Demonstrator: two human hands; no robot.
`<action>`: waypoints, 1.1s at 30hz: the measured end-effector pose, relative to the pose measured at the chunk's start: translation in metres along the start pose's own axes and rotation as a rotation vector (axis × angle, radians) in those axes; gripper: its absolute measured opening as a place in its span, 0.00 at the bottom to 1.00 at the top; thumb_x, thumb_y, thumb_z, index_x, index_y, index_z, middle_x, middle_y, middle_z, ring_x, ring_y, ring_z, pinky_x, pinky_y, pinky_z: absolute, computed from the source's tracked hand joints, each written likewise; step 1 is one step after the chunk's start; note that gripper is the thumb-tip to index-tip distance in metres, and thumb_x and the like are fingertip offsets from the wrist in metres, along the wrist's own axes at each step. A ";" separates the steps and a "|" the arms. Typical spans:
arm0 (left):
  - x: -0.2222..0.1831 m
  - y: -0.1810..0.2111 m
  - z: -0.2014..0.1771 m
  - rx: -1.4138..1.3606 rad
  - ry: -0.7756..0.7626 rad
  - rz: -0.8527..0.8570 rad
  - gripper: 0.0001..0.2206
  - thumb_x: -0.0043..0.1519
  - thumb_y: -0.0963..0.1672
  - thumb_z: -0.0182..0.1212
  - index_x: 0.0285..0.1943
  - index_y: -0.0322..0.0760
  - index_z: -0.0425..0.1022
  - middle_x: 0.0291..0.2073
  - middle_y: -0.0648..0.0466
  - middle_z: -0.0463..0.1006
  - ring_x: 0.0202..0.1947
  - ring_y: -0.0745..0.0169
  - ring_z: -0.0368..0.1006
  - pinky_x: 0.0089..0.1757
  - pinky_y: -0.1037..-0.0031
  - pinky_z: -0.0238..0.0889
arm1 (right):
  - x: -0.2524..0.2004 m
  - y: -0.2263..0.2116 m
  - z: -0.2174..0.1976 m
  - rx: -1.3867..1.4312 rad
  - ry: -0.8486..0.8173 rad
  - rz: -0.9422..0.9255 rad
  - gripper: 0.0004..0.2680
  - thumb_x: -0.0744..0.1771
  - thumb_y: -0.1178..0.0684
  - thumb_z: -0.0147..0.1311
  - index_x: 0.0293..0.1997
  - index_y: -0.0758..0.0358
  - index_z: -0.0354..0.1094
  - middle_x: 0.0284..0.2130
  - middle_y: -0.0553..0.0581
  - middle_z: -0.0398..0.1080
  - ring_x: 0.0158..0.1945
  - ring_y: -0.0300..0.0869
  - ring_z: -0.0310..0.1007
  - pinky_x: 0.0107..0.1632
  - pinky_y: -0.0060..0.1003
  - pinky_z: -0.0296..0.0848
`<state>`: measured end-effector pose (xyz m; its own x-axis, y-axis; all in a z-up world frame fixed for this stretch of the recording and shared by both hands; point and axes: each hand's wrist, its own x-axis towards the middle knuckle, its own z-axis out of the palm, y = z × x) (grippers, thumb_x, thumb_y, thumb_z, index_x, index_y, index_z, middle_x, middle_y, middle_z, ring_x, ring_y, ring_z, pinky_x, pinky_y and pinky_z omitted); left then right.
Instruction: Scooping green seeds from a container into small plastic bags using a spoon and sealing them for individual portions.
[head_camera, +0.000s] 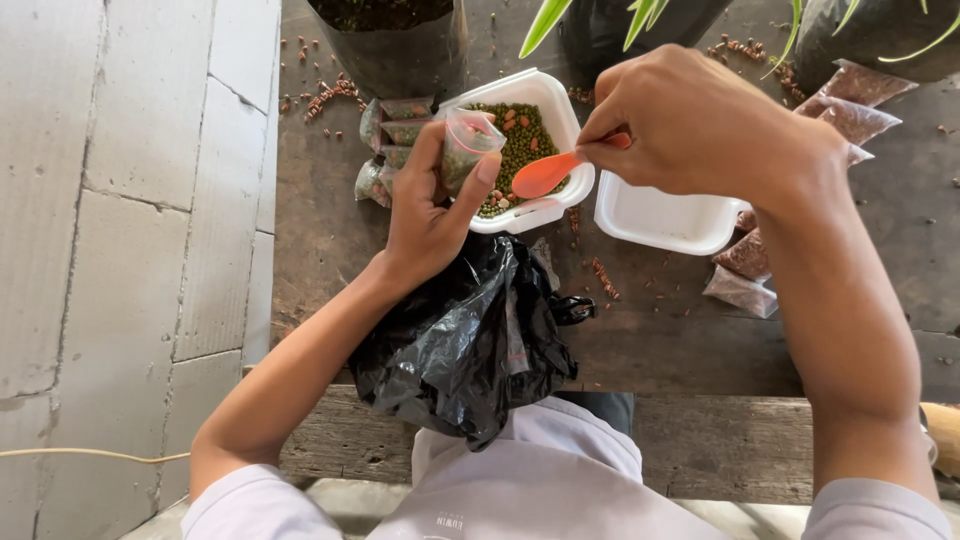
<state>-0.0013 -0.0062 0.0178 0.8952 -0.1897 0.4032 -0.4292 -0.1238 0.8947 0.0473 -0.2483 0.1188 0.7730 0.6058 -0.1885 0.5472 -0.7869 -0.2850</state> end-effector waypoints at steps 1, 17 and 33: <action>0.000 0.001 0.000 0.000 0.000 0.003 0.11 0.72 0.47 0.55 0.57 0.38 0.68 0.39 0.59 0.71 0.31 0.74 0.61 0.35 0.81 0.58 | 0.001 -0.001 0.002 -0.002 0.002 0.000 0.07 0.69 0.50 0.57 0.39 0.54 0.82 0.29 0.50 0.74 0.29 0.52 0.73 0.38 0.47 0.68; 0.001 -0.003 -0.004 0.145 -0.020 0.107 0.09 0.70 0.46 0.60 0.52 0.40 0.70 0.39 0.57 0.77 0.29 0.72 0.68 0.34 0.81 0.59 | -0.003 0.022 -0.017 0.206 0.059 -0.010 0.06 0.67 0.52 0.60 0.39 0.62 0.82 0.32 0.51 0.81 0.28 0.39 0.74 0.38 0.36 0.68; -0.011 -0.017 0.001 0.473 -0.139 0.134 0.17 0.65 0.51 0.65 0.56 0.43 0.69 0.38 0.60 0.80 0.28 0.63 0.73 0.35 0.71 0.66 | -0.038 -0.003 -0.035 0.067 0.251 -0.087 0.05 0.68 0.53 0.62 0.39 0.62 0.81 0.32 0.51 0.77 0.26 0.45 0.71 0.34 0.41 0.68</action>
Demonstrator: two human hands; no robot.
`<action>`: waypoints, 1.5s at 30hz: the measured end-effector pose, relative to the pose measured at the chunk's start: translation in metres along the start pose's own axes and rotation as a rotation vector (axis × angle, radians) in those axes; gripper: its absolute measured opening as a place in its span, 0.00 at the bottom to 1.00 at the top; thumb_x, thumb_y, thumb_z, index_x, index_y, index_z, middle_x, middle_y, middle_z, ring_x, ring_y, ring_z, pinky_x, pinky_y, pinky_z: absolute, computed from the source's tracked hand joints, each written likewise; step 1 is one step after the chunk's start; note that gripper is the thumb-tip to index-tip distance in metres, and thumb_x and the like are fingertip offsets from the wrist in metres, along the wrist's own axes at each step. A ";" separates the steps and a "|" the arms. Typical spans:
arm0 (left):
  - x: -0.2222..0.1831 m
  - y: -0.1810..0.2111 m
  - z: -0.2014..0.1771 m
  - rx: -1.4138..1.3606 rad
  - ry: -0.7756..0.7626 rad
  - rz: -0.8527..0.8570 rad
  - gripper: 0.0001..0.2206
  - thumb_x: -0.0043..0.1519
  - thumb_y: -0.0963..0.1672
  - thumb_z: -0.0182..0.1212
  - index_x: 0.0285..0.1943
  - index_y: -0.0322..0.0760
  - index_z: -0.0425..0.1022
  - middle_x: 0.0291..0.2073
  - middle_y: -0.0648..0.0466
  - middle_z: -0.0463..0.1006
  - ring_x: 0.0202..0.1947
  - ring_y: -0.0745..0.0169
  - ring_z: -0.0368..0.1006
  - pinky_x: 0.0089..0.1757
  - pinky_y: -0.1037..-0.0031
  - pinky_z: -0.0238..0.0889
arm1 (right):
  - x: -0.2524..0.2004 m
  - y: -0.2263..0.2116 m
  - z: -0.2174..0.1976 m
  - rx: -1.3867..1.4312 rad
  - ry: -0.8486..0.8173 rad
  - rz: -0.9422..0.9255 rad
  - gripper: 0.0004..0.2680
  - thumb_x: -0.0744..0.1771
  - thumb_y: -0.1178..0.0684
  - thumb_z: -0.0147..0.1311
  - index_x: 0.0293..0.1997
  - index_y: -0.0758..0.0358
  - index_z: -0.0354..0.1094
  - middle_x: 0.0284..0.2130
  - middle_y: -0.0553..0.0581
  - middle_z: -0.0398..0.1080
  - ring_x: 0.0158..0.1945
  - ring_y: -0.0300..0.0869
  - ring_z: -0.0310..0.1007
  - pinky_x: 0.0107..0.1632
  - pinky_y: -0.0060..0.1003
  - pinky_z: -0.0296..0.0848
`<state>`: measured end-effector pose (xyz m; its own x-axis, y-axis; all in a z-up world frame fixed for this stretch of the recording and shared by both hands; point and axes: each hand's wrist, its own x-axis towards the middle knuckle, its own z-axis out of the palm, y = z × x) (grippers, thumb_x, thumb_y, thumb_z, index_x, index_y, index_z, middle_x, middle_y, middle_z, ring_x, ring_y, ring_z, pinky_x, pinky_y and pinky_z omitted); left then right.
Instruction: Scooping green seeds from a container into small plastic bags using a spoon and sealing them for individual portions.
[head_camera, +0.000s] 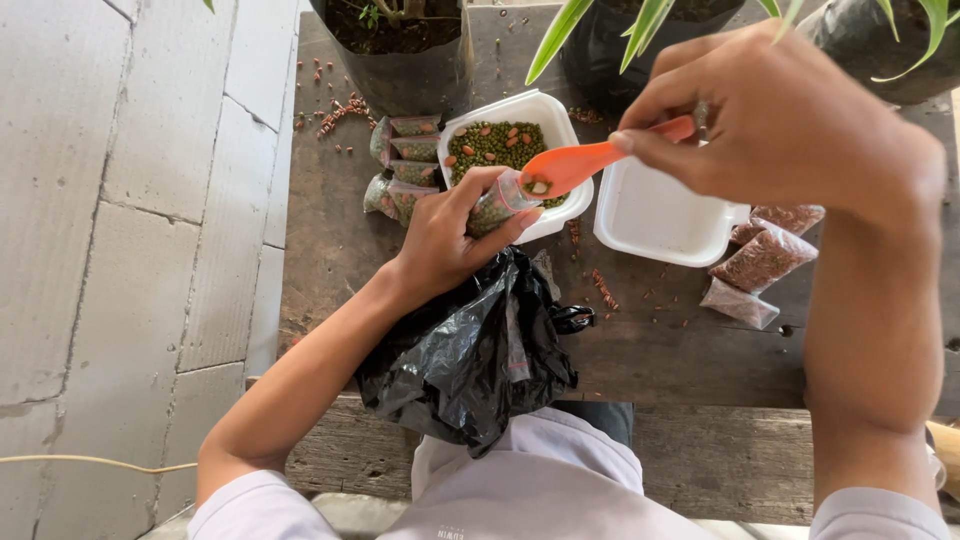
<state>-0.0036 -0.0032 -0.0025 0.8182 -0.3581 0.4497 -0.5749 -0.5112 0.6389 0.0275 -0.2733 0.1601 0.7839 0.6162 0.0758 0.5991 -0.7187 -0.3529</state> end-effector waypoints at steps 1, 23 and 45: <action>0.000 0.001 0.000 0.000 -0.001 0.002 0.17 0.65 0.51 0.65 0.56 0.43 0.69 0.38 0.60 0.80 0.28 0.63 0.73 0.35 0.71 0.66 | 0.001 -0.005 0.002 -0.001 0.002 0.001 0.05 0.68 0.53 0.62 0.39 0.62 0.81 0.32 0.51 0.77 0.26 0.45 0.71 0.34 0.41 0.68; 0.005 0.009 0.000 -0.328 -0.031 0.023 0.15 0.72 0.41 0.53 0.67 0.34 0.60 0.46 0.49 0.70 0.34 0.64 0.62 0.37 0.73 0.61 | 0.013 -0.035 0.030 0.195 0.299 -0.410 0.04 0.72 0.58 0.57 0.48 0.66 0.77 0.32 0.55 0.70 0.27 0.42 0.65 0.30 0.38 0.62; 0.017 0.053 -0.042 -0.666 0.266 -0.100 0.14 0.71 0.46 0.56 0.43 0.30 0.82 0.32 0.44 0.84 0.42 0.71 0.66 0.39 0.69 0.73 | -0.010 -0.005 0.116 -0.137 0.421 -0.072 0.07 0.67 0.54 0.63 0.49 0.58 0.77 0.41 0.53 0.79 0.46 0.50 0.78 0.38 0.44 0.76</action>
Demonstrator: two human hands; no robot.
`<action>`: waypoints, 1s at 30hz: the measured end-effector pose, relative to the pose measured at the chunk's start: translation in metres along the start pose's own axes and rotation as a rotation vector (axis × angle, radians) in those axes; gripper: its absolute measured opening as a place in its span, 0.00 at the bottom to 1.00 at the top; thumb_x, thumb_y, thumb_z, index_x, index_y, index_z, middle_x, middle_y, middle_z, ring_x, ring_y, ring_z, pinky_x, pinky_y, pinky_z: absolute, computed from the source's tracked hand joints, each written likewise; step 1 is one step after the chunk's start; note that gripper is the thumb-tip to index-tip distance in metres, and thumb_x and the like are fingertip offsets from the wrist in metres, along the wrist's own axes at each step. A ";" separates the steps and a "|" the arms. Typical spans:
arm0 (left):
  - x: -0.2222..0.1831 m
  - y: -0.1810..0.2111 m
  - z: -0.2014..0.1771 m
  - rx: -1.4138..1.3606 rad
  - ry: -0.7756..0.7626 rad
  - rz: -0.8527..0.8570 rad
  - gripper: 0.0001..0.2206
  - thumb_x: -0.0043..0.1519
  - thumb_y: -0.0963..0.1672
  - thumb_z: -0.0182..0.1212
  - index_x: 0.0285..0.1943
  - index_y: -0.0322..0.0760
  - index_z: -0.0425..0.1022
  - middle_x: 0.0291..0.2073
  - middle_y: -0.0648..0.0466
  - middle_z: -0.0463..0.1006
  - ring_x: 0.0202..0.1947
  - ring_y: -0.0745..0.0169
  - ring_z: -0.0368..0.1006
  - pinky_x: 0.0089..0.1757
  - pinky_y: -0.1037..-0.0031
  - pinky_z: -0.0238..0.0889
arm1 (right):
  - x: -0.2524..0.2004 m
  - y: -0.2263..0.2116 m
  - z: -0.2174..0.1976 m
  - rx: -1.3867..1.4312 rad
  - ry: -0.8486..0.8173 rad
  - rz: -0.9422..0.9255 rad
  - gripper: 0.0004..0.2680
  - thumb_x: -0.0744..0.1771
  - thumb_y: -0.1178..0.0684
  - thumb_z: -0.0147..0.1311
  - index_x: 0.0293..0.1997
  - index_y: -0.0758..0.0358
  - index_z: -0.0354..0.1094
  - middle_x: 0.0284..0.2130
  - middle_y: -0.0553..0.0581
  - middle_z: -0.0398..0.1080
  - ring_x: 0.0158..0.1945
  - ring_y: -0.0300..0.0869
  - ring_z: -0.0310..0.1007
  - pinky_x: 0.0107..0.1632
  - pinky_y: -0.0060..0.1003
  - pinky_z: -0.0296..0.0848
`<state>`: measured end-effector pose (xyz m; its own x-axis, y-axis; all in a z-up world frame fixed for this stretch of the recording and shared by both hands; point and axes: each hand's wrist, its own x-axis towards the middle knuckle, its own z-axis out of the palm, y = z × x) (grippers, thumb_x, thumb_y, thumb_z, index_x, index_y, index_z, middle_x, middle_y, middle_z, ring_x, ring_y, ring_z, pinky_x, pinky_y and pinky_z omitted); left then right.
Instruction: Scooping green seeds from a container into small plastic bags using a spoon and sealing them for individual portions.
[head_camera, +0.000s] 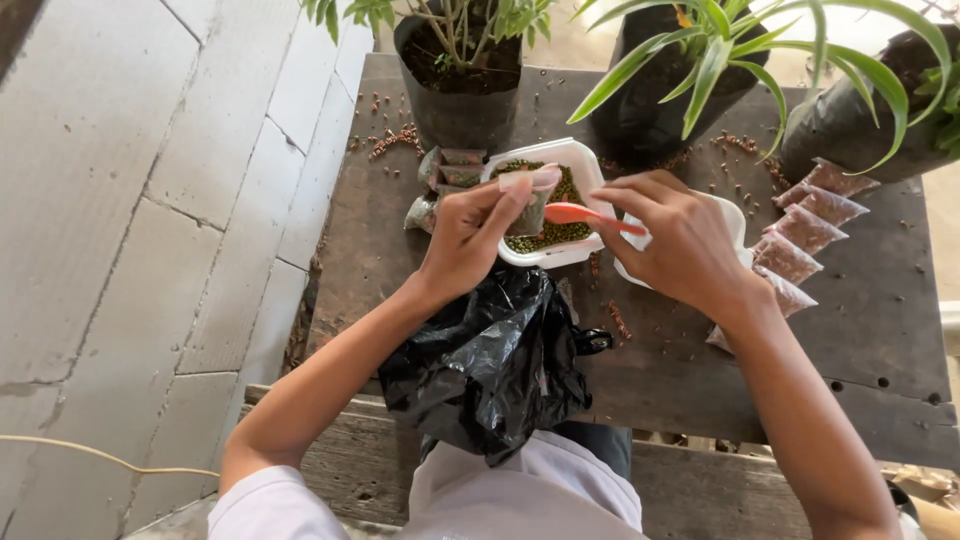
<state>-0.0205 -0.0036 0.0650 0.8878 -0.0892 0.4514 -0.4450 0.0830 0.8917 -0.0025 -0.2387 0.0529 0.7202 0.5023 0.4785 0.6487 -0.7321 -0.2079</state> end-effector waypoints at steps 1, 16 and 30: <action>0.002 -0.006 -0.005 -0.002 0.006 -0.004 0.14 0.71 0.46 0.56 0.43 0.30 0.82 0.32 0.44 0.84 0.42 0.71 0.66 0.39 0.69 0.73 | -0.001 -0.002 -0.010 0.002 -0.006 -0.003 0.07 0.67 0.54 0.63 0.49 0.58 0.77 0.41 0.53 0.79 0.46 0.50 0.78 0.38 0.44 0.76; 0.002 -0.034 -0.011 -0.195 -0.156 -0.110 0.20 0.76 0.47 0.42 0.62 0.27 0.74 0.64 0.44 0.74 0.68 0.50 0.69 0.67 0.70 0.65 | -0.021 0.014 -0.043 0.040 -0.410 0.326 0.36 0.63 0.35 0.59 0.77 0.60 0.49 0.74 0.69 0.44 0.74 0.67 0.43 0.67 0.70 0.53; -0.024 -0.033 0.003 0.227 -0.536 0.214 0.18 0.82 0.48 0.37 0.81 0.51 0.55 0.79 0.51 0.59 0.79 0.51 0.60 0.75 0.54 0.54 | -0.037 -0.043 -0.013 0.666 0.127 0.090 0.05 0.68 0.65 0.59 0.47 0.69 0.76 0.40 0.63 0.78 0.42 0.47 0.80 0.47 0.35 0.79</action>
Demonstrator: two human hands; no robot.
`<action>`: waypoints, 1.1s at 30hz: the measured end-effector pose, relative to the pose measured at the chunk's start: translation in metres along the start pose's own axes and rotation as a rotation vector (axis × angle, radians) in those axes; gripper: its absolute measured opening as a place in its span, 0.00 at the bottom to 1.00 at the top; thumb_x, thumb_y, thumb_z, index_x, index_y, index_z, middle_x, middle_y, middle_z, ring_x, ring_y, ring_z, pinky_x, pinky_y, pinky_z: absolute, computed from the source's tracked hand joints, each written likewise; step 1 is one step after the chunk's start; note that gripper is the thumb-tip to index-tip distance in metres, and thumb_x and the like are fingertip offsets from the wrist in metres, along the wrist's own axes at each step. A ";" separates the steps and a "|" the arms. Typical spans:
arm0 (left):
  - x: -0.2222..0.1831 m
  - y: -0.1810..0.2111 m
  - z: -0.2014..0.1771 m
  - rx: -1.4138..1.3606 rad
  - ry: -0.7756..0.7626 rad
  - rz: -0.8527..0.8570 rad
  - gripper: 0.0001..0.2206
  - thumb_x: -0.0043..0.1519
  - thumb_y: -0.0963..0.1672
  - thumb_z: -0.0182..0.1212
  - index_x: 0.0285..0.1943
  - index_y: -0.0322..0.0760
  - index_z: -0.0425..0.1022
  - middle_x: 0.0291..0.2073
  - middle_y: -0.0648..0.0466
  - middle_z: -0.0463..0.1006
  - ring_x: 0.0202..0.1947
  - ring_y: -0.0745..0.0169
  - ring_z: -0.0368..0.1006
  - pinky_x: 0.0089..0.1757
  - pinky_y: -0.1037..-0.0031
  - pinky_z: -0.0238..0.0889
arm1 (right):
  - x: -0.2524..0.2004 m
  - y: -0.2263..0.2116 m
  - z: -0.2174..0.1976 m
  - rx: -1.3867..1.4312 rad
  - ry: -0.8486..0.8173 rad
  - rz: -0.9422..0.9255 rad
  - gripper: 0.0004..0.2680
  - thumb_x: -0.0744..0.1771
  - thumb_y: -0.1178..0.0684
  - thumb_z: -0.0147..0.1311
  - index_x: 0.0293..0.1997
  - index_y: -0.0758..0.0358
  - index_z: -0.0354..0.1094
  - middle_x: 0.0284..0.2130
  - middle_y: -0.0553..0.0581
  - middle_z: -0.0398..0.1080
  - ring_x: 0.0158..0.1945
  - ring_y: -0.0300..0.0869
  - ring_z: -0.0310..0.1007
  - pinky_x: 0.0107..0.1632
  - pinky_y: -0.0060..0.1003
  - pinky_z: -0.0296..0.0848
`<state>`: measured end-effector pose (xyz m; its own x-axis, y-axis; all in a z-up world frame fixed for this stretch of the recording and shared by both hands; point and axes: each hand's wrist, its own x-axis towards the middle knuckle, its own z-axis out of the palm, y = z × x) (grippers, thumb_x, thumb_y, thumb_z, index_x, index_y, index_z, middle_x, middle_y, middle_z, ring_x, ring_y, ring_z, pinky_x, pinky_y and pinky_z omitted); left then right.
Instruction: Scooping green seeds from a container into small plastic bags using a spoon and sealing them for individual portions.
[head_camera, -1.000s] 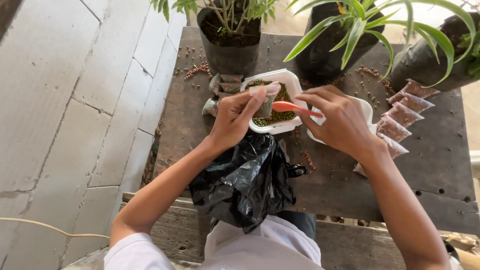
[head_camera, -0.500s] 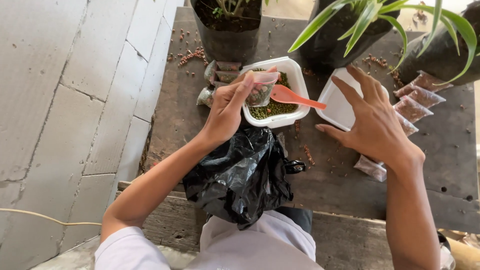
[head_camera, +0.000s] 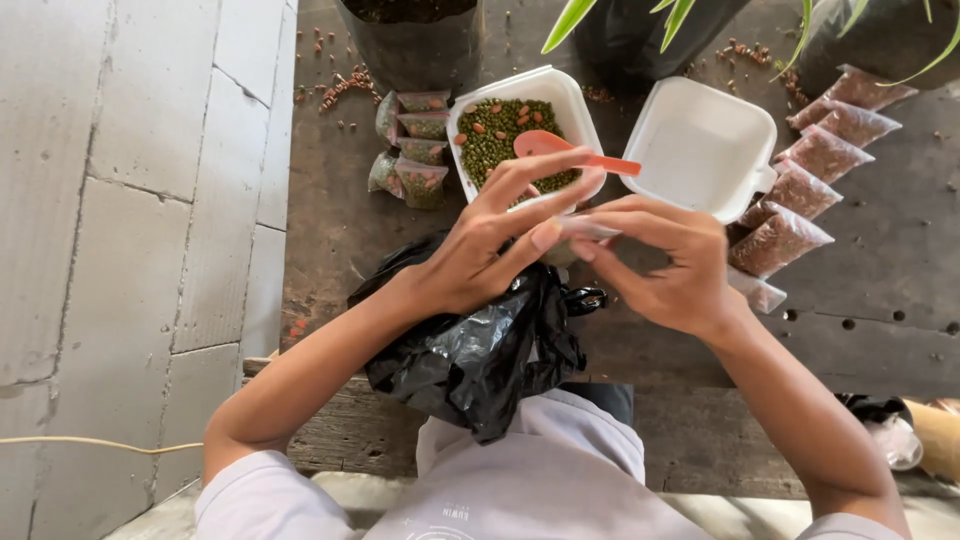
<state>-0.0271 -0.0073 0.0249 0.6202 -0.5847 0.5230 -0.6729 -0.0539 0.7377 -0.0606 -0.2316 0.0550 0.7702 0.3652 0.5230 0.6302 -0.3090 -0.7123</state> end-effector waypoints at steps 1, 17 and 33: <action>-0.001 -0.001 -0.002 -0.008 -0.005 -0.001 0.18 0.82 0.48 0.37 0.81 0.51 0.55 0.79 0.51 0.59 0.79 0.51 0.60 0.75 0.54 0.54 | -0.003 -0.004 0.000 -0.003 0.002 0.008 0.05 0.68 0.65 0.59 0.47 0.69 0.76 0.40 0.63 0.78 0.42 0.47 0.80 0.47 0.35 0.79; 0.001 0.003 -0.012 0.020 0.087 -0.082 0.21 0.78 0.49 0.43 0.77 0.38 0.56 0.73 0.45 0.64 0.76 0.47 0.59 0.73 0.54 0.56 | -0.019 0.000 -0.001 -0.180 0.006 0.081 0.05 0.69 0.64 0.59 0.49 0.72 0.76 0.46 0.68 0.78 0.50 0.50 0.80 0.56 0.40 0.80; 0.003 0.012 0.012 -0.551 0.174 -0.288 0.12 0.67 0.40 0.62 0.57 0.29 0.72 0.39 0.46 0.83 0.40 0.63 0.83 0.42 0.77 0.79 | 0.079 -0.028 -0.036 -0.016 -0.269 0.279 0.06 0.71 0.57 0.56 0.43 0.65 0.80 0.35 0.60 0.76 0.36 0.37 0.69 0.39 0.30 0.65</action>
<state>-0.0384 -0.0190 0.0301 0.8324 -0.4668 0.2986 -0.1928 0.2612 0.9458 -0.0133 -0.2255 0.1329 0.8602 0.4818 0.1671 0.4033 -0.4420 -0.8012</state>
